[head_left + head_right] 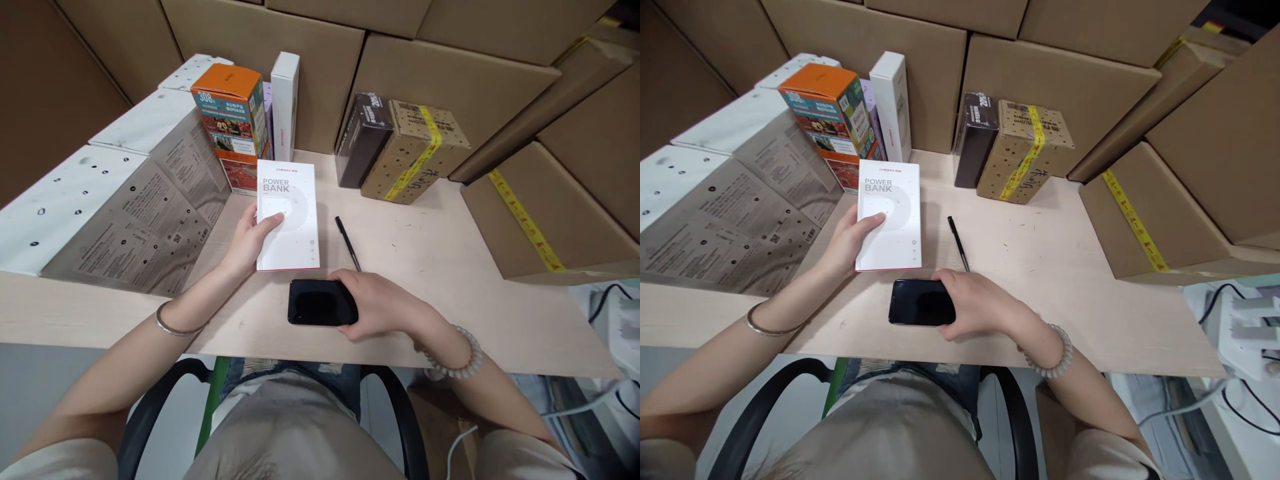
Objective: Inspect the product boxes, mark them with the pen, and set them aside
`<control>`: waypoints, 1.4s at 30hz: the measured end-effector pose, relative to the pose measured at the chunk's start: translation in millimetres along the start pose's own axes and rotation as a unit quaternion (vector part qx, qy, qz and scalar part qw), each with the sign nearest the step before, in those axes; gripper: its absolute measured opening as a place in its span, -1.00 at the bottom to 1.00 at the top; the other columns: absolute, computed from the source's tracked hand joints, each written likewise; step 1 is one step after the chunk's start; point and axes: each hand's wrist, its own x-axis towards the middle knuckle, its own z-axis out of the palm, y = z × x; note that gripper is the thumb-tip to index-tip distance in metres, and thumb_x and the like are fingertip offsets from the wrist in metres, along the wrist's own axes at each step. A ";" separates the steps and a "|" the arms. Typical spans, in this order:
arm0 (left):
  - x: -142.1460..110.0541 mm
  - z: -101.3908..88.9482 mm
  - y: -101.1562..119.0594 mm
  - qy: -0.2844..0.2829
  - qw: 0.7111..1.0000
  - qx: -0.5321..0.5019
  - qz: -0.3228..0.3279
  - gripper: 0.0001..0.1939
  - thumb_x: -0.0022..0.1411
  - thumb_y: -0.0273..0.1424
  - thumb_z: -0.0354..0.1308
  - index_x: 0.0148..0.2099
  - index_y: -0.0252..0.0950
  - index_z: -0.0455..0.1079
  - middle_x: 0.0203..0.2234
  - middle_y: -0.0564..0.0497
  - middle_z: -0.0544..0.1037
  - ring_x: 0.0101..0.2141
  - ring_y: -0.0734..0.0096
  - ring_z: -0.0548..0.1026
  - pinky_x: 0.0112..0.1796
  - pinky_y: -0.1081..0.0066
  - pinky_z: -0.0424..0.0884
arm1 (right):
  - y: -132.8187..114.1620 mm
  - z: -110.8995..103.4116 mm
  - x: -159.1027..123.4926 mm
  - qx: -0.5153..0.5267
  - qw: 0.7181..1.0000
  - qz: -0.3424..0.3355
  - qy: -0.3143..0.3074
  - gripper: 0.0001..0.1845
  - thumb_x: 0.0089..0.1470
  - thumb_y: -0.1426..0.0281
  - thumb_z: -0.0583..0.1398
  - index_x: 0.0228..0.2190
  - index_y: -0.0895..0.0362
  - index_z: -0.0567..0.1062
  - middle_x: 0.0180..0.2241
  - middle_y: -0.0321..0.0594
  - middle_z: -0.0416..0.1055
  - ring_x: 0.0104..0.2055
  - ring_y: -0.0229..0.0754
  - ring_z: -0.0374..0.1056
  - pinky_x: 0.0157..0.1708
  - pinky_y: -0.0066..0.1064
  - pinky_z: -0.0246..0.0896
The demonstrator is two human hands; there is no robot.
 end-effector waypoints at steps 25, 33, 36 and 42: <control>0.9 5.0 -20.5 -0.108 0.976 0.091 0.163 -0.18 0.18 0.12 0.50 0.29 -0.21 0.37 0.31 -0.24 0.58 0.29 -0.17 0.58 0.29 -0.09 0.55 | 3.8 20.5 10.0 -0.007 0.799 -0.173 0.576 -0.04 -0.10 0.20 0.51 0.28 -0.05 0.30 0.09 -0.12 0.38 0.04 0.05 0.49 -0.10 -0.05 0.57; -8.3 12.6 -10.7 -0.101 0.971 0.103 0.192 -0.17 0.18 0.16 0.49 0.30 -0.19 0.43 0.34 -0.19 0.56 0.35 -0.09 0.53 0.38 0.01 0.47 | -12.7 23.7 1.0 -0.044 0.834 -0.090 0.543 -0.13 0.04 0.14 0.43 0.25 -0.09 0.17 0.09 -0.05 0.37 0.09 0.20 0.48 0.05 0.17 0.57; -9.6 13.6 -10.7 -0.100 0.972 0.099 0.187 -0.16 0.16 0.14 0.51 0.32 -0.18 0.41 0.36 -0.19 0.55 0.37 -0.08 0.51 0.40 0.01 0.44 | -13.2 24.8 1.3 -0.045 0.835 -0.078 0.542 -0.16 0.07 0.14 0.41 0.25 -0.08 0.17 0.09 -0.03 0.36 0.12 0.21 0.45 0.07 0.16 0.56; -11.3 13.6 -7.8 -0.097 0.968 0.120 0.197 -0.18 0.17 0.12 0.51 0.31 -0.18 0.42 0.35 -0.17 0.56 0.37 -0.10 0.51 0.41 -0.03 0.43 | -9.0 25.4 2.9 -0.044 0.843 -0.063 0.532 -0.13 0.06 0.11 0.41 0.26 -0.10 0.14 0.09 -0.05 0.34 0.10 0.21 0.43 0.08 0.21 0.53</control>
